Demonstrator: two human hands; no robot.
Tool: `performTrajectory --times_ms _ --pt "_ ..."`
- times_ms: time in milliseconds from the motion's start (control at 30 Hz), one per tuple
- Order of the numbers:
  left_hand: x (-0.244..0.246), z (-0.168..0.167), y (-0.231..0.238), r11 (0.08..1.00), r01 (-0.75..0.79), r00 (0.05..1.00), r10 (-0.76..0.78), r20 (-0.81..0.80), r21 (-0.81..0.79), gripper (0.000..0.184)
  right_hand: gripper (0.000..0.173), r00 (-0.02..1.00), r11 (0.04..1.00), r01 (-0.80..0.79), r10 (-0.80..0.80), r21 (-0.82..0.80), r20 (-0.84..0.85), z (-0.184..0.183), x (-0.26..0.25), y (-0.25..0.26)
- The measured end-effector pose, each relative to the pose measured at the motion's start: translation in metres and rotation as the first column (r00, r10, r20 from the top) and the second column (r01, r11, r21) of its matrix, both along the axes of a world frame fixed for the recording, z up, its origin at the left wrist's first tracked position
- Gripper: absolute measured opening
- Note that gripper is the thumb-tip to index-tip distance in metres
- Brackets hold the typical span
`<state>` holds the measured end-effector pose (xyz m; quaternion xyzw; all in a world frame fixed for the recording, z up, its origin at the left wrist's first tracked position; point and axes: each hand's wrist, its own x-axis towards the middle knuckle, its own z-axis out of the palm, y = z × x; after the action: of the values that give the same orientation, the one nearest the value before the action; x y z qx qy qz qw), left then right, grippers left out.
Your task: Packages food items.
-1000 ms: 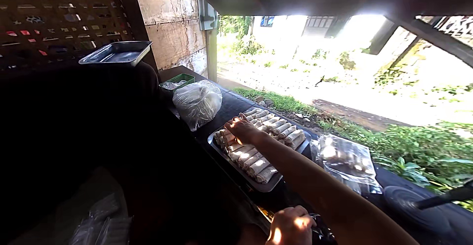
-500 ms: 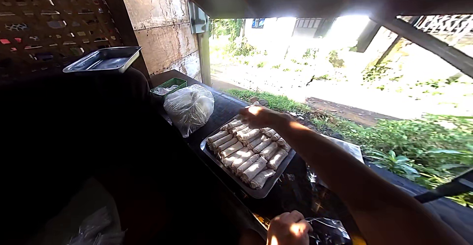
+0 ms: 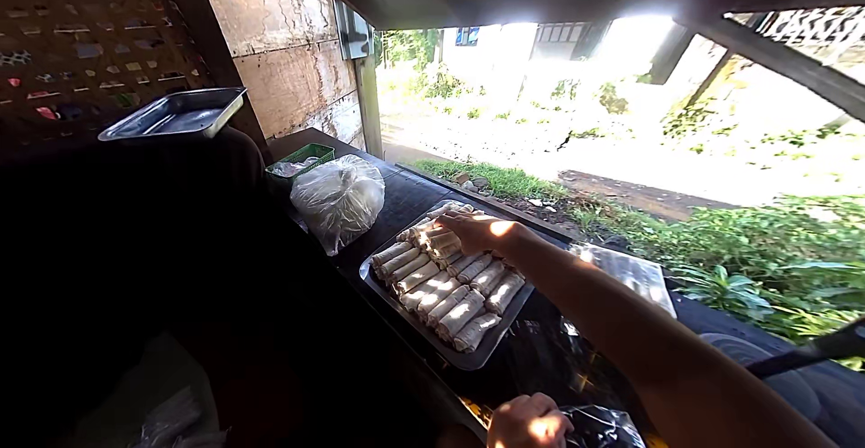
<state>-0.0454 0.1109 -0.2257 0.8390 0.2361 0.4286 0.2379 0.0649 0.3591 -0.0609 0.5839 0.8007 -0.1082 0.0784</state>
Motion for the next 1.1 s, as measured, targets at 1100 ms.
performTrajectory --times_ms 1100 --pt "0.002 -0.003 0.000 0.997 -0.030 1.000 0.030 0.004 0.064 0.014 0.059 0.998 0.982 -0.056 0.052 0.182 0.027 -0.006 0.012 -0.018"
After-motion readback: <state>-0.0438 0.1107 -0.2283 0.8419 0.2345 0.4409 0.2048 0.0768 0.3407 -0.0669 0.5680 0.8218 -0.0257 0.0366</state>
